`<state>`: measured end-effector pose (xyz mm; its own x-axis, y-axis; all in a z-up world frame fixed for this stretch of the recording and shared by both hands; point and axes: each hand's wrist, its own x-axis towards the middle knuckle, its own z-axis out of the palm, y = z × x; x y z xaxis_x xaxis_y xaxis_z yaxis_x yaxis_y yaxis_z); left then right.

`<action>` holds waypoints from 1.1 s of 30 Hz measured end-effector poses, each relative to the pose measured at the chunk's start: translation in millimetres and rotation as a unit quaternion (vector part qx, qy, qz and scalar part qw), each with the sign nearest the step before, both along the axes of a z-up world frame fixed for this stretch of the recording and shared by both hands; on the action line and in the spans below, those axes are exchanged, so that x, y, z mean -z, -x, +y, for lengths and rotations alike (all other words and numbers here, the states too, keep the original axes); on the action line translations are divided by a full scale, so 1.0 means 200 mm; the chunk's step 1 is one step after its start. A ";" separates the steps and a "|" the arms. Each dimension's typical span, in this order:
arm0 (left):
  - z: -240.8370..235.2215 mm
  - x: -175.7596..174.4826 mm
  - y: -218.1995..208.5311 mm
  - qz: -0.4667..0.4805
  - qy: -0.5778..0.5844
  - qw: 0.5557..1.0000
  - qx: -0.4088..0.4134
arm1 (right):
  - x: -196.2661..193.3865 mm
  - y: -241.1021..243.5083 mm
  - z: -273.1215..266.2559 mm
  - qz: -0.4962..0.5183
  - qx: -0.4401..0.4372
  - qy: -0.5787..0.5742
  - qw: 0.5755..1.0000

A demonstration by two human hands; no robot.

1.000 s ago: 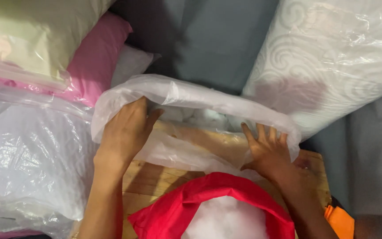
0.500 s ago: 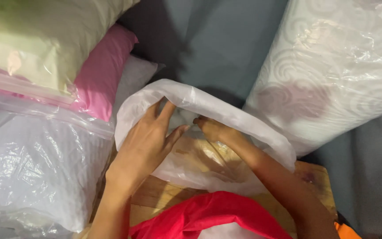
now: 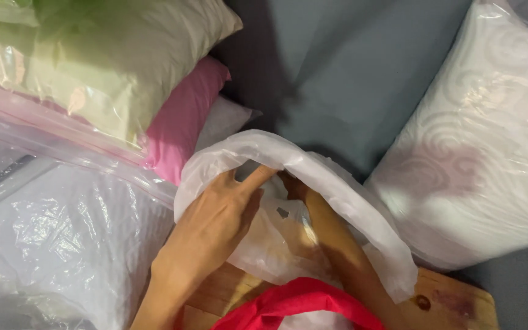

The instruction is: The person takes handfuls of white cotton from a large plastic bag and places them into a red fabric pouch. They use both hands to fluff and arrange the cotton inside the pouch, which rests on a low wooden table.

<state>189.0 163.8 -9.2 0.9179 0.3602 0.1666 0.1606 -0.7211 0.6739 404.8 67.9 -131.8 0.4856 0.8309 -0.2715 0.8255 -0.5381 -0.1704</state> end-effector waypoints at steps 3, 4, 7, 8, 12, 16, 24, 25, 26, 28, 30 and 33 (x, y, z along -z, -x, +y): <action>-0.01 0.00 0.00 -0.002 -0.007 1.000 -0.001 | 0.00 0.07 -0.07 0.024 0.031 -0.018 0.999; -0.02 0.00 0.00 0.003 -0.004 1.000 0.002 | 0.00 0.09 -0.10 0.033 0.045 -0.023 0.998; -0.01 0.01 0.01 -0.009 -0.008 1.000 0.001 | -0.05 0.10 -0.13 0.038 0.074 -0.049 0.995; -0.01 0.01 0.01 0.001 -0.002 1.000 0.006 | -0.07 0.11 -0.14 0.040 0.083 -0.059 0.994; 0.00 0.02 0.01 0.027 0.001 1.000 0.012 | 0.99 -0.72 0.25 -0.210 -0.180 0.325 0.905; 0.00 0.01 0.02 0.010 0.004 1.000 0.027 | 0.69 -0.59 0.22 -0.045 -0.065 0.163 0.983; 0.00 0.08 0.00 0.012 -0.016 0.999 0.029 | 0.44 -0.53 0.00 0.154 0.114 -0.006 0.981; 0.00 0.07 0.00 0.010 -0.017 0.999 0.033 | 0.42 -0.52 -0.03 0.179 0.135 -0.031 0.974; -0.01 0.06 0.00 -0.003 -0.019 0.999 0.030 | 0.39 -0.51 -0.06 0.203 0.156 -0.056 0.965; -0.02 0.06 0.00 -0.017 -0.024 0.999 0.031 | 0.38 -0.50 -0.11 0.253 0.197 -0.106 0.941; -0.02 0.07 -0.01 -0.036 -0.037 0.998 0.037 | 0.38 -0.55 -0.15 0.297 0.235 -0.157 0.912; -0.02 0.04 -0.02 -0.101 -0.016 0.992 0.075 | 0.28 -0.52 -0.28 0.358 0.285 -0.231 0.859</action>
